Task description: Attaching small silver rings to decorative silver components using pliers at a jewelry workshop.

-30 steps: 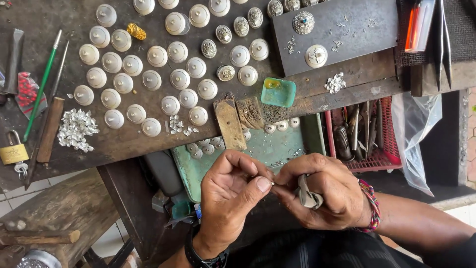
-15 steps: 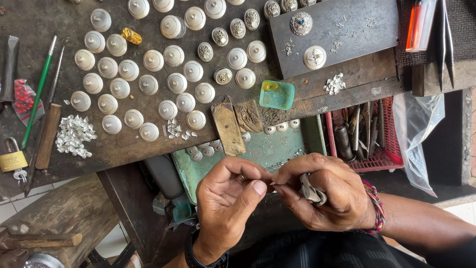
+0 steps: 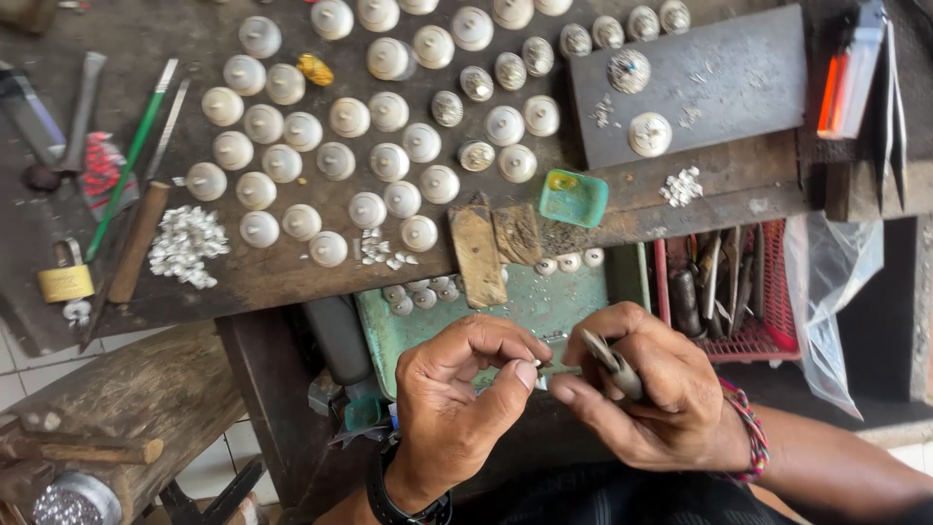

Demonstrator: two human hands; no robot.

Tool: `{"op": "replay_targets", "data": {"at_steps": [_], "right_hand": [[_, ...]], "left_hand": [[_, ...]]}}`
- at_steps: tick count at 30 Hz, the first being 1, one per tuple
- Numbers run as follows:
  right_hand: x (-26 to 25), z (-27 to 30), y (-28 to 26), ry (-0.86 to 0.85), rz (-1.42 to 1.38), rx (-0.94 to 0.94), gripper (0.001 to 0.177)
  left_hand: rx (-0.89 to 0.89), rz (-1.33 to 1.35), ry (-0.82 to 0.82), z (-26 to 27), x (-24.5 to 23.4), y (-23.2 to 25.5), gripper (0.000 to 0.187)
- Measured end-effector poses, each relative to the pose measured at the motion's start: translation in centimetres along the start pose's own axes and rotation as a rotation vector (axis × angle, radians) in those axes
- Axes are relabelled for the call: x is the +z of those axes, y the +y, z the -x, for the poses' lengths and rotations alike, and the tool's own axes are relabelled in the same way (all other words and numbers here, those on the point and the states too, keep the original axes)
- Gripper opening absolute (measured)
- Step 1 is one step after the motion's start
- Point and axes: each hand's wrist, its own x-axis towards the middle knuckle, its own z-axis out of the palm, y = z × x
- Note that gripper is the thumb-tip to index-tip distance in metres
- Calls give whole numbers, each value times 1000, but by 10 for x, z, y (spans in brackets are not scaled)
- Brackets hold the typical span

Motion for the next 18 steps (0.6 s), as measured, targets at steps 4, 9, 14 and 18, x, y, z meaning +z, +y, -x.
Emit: {"op": "replay_targets", "data": {"at_steps": [4, 9, 14, 18], "right_hand": [[4, 2, -3, -179, -188, 173, 25], [15, 6, -5, -327, -257, 382, 41], [19, 7, -5, -338, -275, 382, 40], [21, 9, -5, -308, -301, 371, 37]], "left_hand": [[44, 107, 102, 1, -7, 4, 3], [95, 285, 192, -1, -16, 8, 6], [121, 333, 175, -1, -18, 8, 5], [129, 294, 179, -1, -18, 7, 5]]}}
